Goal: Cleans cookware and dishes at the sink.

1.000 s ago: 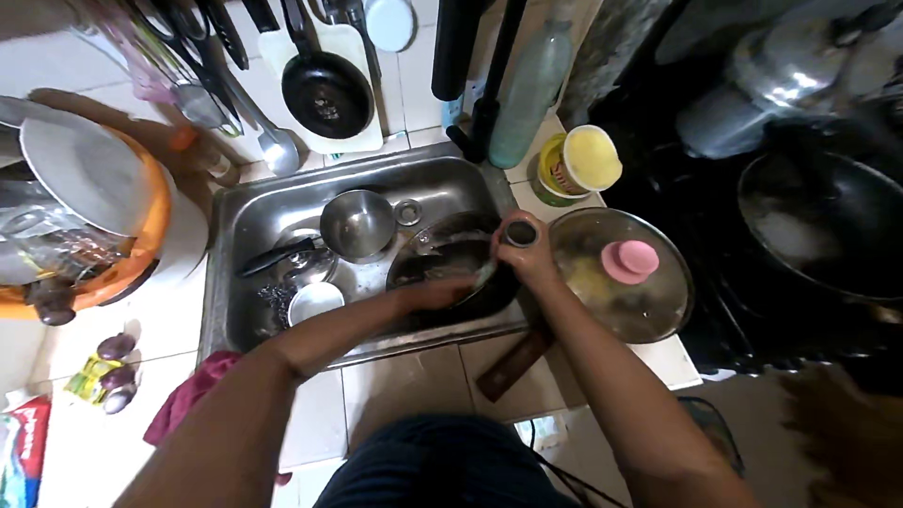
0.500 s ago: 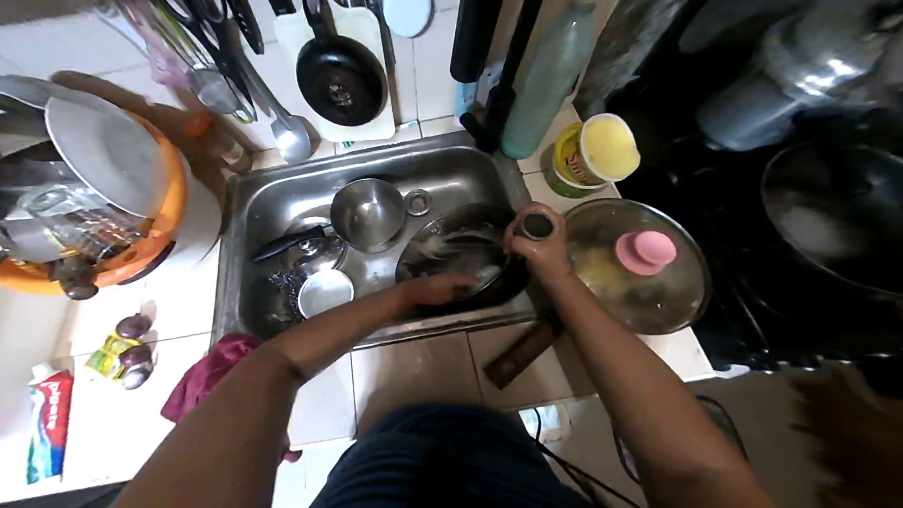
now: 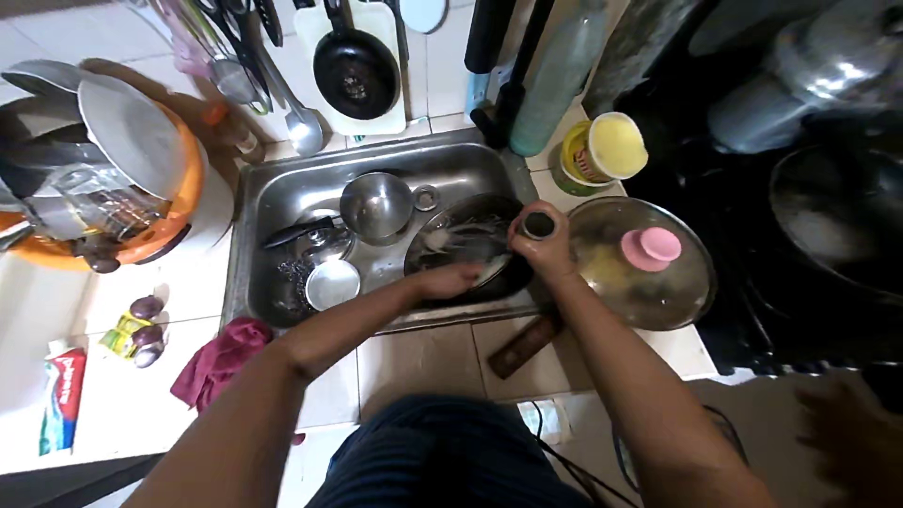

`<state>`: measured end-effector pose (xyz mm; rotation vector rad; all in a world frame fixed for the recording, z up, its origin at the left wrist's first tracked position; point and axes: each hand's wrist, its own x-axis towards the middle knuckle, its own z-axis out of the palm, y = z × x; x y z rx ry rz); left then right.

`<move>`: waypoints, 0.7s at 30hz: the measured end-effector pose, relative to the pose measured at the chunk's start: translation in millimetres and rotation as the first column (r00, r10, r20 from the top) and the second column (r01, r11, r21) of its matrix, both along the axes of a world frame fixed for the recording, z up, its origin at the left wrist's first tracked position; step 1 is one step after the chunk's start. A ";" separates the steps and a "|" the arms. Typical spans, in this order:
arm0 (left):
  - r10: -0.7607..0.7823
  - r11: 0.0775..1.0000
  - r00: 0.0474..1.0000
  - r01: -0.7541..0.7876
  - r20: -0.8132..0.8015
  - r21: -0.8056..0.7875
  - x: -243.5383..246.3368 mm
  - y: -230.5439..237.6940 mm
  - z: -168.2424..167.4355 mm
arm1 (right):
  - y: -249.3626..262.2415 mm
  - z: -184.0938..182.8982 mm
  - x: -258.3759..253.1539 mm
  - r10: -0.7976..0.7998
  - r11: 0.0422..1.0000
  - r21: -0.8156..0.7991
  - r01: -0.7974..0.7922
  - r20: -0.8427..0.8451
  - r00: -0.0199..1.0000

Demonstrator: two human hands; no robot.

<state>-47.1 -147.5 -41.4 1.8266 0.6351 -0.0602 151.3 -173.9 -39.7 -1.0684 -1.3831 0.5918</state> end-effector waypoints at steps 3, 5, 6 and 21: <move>-0.032 0.997 0.970 0.050 -0.239 0.067 -49.9 -1.9 1.6 | -6.4 0.6 -3.6 -0.021 1.000 0.001 0.021 0.045 0.999; -0.031 0.982 0.923 0.100 -0.383 0.161 -72.1 15.4 -19.1 | -3.5 -0.7 -1.2 0.004 1.000 -0.017 -0.005 -0.038 0.999; -0.011 0.972 0.889 0.116 -0.459 0.202 -76.7 26.9 -28.5 | 0.9 -1.1 -0.2 0.018 0.999 -0.034 -0.021 -0.085 0.996; 0.326 0.887 0.859 -0.134 -0.395 0.442 70.0 105.4 -82.1 | 10.6 13.9 -2.7 -0.003 0.956 -0.285 -0.066 -0.234 0.972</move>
